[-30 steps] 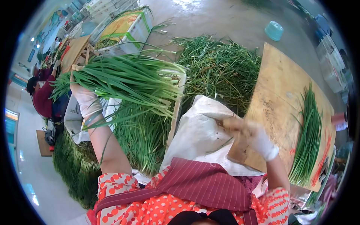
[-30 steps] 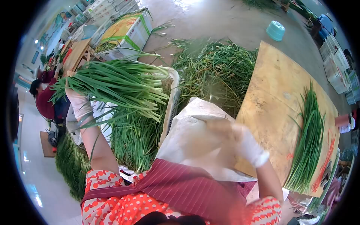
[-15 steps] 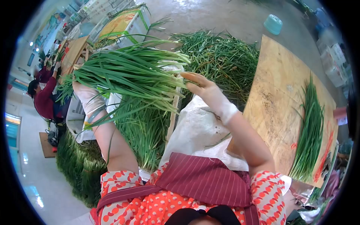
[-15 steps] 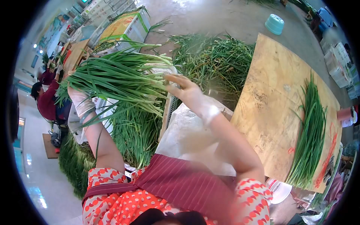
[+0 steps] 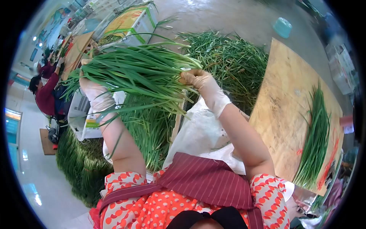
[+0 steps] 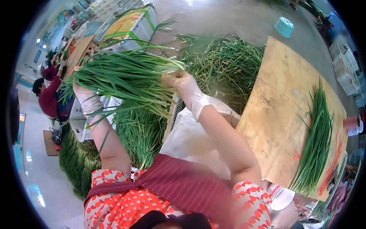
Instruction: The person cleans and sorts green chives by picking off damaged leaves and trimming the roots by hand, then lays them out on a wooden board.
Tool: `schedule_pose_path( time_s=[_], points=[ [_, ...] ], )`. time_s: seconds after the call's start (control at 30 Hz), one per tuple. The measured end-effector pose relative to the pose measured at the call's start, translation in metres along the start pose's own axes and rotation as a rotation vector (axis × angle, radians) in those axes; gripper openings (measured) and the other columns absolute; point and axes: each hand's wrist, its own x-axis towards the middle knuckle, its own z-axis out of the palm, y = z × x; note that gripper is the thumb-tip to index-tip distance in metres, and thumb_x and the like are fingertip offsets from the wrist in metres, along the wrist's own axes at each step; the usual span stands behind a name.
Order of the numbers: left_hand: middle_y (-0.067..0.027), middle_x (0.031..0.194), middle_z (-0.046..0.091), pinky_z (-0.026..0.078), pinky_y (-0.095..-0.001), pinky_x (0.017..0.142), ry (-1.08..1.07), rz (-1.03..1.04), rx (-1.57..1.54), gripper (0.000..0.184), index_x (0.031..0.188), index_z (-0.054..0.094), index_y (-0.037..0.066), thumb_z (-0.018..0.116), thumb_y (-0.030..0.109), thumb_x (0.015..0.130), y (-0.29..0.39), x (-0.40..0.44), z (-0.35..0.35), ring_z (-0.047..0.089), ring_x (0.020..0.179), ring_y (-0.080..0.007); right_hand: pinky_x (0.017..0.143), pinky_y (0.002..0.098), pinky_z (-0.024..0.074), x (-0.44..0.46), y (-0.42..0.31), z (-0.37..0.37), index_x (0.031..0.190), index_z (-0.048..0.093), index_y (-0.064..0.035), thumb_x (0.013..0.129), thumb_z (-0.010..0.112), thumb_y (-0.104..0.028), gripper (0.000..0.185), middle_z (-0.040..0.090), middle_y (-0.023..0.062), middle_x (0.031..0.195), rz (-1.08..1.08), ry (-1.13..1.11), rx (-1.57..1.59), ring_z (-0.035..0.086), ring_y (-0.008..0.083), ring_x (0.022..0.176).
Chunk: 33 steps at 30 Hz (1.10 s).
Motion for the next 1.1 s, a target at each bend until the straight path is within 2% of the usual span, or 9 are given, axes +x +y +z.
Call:
schedule_pose_path(
  time_s=[0.1,0.23,0.53,0.73,0.77,0.83,0.9,0.97,1.1],
  points=[
    [-0.0094,0.078,0.06,0.049,-0.0338,0.073,0.006,0.127,0.13,0.02,0.087,0.057,0.003,0.043,0.017,0.086,-0.012,-0.003,0.007,0.058,0.075,-0.0206,0.085,0.0282,0.0439,0.011,0.023,-0.004,0.106,0.058,0.0009,0.084,0.064,-0.026,0.036,0.065,0.0084,0.094,-0.036,0.122,-0.163,0.06,0.0161,0.086],
    [-0.0072,0.076,0.06,0.048,-0.0334,0.071,-0.046,0.177,0.184,0.022,0.083,0.057,0.003,0.041,0.018,0.087,-0.019,-0.004,0.014,0.057,0.073,-0.0204,0.08,0.0296,0.0459,0.008,0.019,-0.004,0.102,0.061,-0.0009,0.087,0.058,-0.032,0.034,0.065,0.0069,0.095,0.224,0.027,0.282,0.059,0.0161,0.09],
    [-0.0092,0.081,0.061,0.05,-0.0327,0.073,-0.025,0.193,0.182,0.021,0.086,0.059,0.001,0.043,0.014,0.088,-0.015,-0.007,0.015,0.059,0.076,-0.0207,0.087,0.0313,0.0444,0.001,-0.002,-0.017,0.099,0.062,-0.0042,0.08,0.065,-0.008,0.02,0.065,0.0086,0.096,-0.081,-0.14,0.255,0.061,0.0187,0.09],
    [-0.0122,0.082,0.061,0.049,-0.0363,0.076,-0.03,0.256,0.45,0.022,0.083,0.059,0.0,0.044,0.015,0.085,0.006,-0.006,0.008,0.059,0.078,-0.0237,0.078,0.0255,0.0434,-0.011,-0.029,-0.074,0.092,0.061,-0.0078,0.085,0.059,-0.014,0.009,0.06,0.0021,0.076,-0.215,0.046,0.058,0.058,0.0147,0.075],
    [-0.0123,0.083,0.061,0.049,-0.0365,0.076,-0.047,0.238,0.403,0.023,0.082,0.059,0.0,0.044,0.016,0.085,0.009,-0.007,0.007,0.059,0.078,-0.0241,0.073,0.0196,0.0406,-0.003,-0.024,-0.096,0.096,0.062,-0.0082,0.084,0.061,-0.015,0.014,0.06,-0.0003,0.078,-0.259,0.224,0.109,0.056,0.0113,0.076],
    [-0.0123,0.083,0.061,0.049,-0.0368,0.077,0.044,0.27,0.411,0.024,0.082,0.059,0.0,0.044,0.019,0.085,0.01,-0.01,0.007,0.059,0.079,-0.0243,0.081,0.0303,0.0434,0.002,-0.021,-0.128,0.111,0.06,-0.0093,0.082,0.064,-0.02,0.03,0.063,0.0059,0.098,-0.412,0.616,-0.132,0.057,0.0172,0.085],
    [-0.012,0.083,0.061,0.048,-0.0362,0.078,-0.07,0.194,0.308,0.024,0.082,0.058,0.0,0.043,0.019,0.085,0.016,-0.005,0.004,0.058,0.08,-0.0239,0.088,0.0311,0.044,0.002,-0.009,-0.129,0.117,0.054,-0.0053,0.081,0.063,-0.012,0.038,0.059,0.0129,0.112,-0.539,1.205,-1.147,0.057,0.0242,0.096],
    [-0.011,0.082,0.061,0.047,-0.0361,0.079,-0.098,0.124,0.124,0.023,0.083,0.058,0.0,0.043,0.018,0.085,0.023,0.001,-0.001,0.058,0.08,-0.0231,0.084,0.0331,0.0472,-0.017,-0.021,-0.09,0.108,0.06,-0.0059,0.079,0.065,-0.015,0.031,0.06,0.0146,0.11,-0.809,0.669,-1.026,0.059,0.0276,0.094],
    [-0.0098,0.08,0.06,0.047,-0.0373,0.077,-0.172,0.111,0.201,0.021,0.082,0.058,0.001,0.042,0.015,0.084,0.014,0.003,-0.003,0.057,0.078,-0.0224,0.081,0.0303,0.0465,-0.035,-0.006,-0.008,0.105,0.066,-0.0101,0.081,0.063,-0.029,0.03,0.065,0.014,0.089,-0.201,-0.091,-0.699,0.062,0.0237,0.088]
  ],
)
